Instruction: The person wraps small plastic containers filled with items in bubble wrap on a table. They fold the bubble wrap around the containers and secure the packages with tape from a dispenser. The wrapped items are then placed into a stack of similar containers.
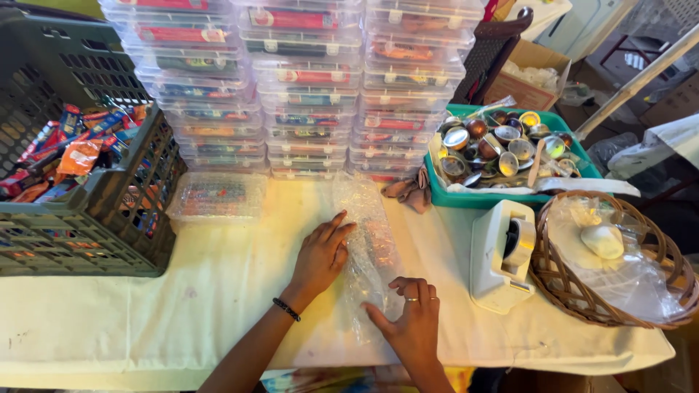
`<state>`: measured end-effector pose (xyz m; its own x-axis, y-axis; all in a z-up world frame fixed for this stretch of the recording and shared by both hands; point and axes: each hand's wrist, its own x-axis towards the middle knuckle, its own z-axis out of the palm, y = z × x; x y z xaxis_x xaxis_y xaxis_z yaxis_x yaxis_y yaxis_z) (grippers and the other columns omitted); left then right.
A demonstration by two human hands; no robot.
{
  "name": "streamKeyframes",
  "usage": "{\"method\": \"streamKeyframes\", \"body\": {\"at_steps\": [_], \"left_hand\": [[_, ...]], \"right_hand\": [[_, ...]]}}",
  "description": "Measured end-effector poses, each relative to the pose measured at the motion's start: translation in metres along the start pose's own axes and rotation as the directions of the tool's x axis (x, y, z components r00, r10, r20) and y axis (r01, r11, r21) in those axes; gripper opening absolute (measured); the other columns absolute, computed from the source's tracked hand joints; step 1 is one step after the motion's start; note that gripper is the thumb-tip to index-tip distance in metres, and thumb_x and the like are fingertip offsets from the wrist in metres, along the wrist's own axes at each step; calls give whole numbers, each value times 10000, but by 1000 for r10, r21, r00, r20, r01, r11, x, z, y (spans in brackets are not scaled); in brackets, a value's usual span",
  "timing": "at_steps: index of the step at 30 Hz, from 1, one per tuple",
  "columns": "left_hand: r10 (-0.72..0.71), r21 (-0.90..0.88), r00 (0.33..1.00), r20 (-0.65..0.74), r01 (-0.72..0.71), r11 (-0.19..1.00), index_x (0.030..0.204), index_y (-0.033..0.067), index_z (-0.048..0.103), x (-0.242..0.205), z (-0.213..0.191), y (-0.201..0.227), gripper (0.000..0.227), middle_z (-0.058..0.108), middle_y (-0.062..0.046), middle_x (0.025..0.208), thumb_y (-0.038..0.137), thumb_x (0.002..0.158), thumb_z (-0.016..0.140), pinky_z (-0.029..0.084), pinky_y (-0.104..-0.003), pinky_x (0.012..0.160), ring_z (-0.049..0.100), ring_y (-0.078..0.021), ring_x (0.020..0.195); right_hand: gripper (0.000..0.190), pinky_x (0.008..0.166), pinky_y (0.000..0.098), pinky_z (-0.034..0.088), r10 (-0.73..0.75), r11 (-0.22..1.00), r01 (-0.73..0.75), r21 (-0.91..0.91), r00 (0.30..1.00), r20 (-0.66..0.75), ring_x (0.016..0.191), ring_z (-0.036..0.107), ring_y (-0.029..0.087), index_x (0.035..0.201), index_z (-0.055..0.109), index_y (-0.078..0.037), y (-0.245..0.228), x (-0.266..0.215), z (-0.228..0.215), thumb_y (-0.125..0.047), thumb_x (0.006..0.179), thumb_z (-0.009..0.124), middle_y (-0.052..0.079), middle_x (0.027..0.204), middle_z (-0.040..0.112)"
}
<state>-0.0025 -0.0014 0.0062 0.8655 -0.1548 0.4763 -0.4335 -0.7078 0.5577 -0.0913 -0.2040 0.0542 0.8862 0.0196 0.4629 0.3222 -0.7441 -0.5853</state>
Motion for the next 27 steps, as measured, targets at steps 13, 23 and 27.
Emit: {"method": "streamKeyframes", "body": {"at_steps": [13, 23, 27], "left_hand": [[-14, 36, 1000, -1, 14, 999, 1348, 145, 612, -2, 4, -2, 456, 485, -47, 1555, 153, 896, 556, 434, -476, 1042, 550, -265, 1280], [82, 53, 994, -70, -78, 996, 1301, 117, 637, -1, -4, 3, 398, 525, -69, 1502, 131, 906, 589, 406, -499, 1056, 476, -356, 1353], [327, -54, 943, -68, -331, 942, 1221, 102, 658, 1, -17, 14, 348, 621, -61, 1382, 158, 880, 698, 414, -493, 1094, 499, -326, 1370]], "right_hand": [[255, 822, 382, 534, -222, 974, 221, -53, 975, -23, 919, 676, 274, 840, 642, -109, 41, 16, 4, -6, 655, 785, 12, 1005, 719], [292, 743, 386, 518, -85, 993, 92, 67, 991, -103, 830, 635, 288, 831, 632, -66, 51, 18, 32, 35, 616, 801, 64, 856, 657], [325, 755, 376, 509, -138, 986, 150, 77, 980, -140, 846, 634, 280, 847, 647, -86, 44, 24, 25, 44, 599, 813, 58, 868, 655]]}}
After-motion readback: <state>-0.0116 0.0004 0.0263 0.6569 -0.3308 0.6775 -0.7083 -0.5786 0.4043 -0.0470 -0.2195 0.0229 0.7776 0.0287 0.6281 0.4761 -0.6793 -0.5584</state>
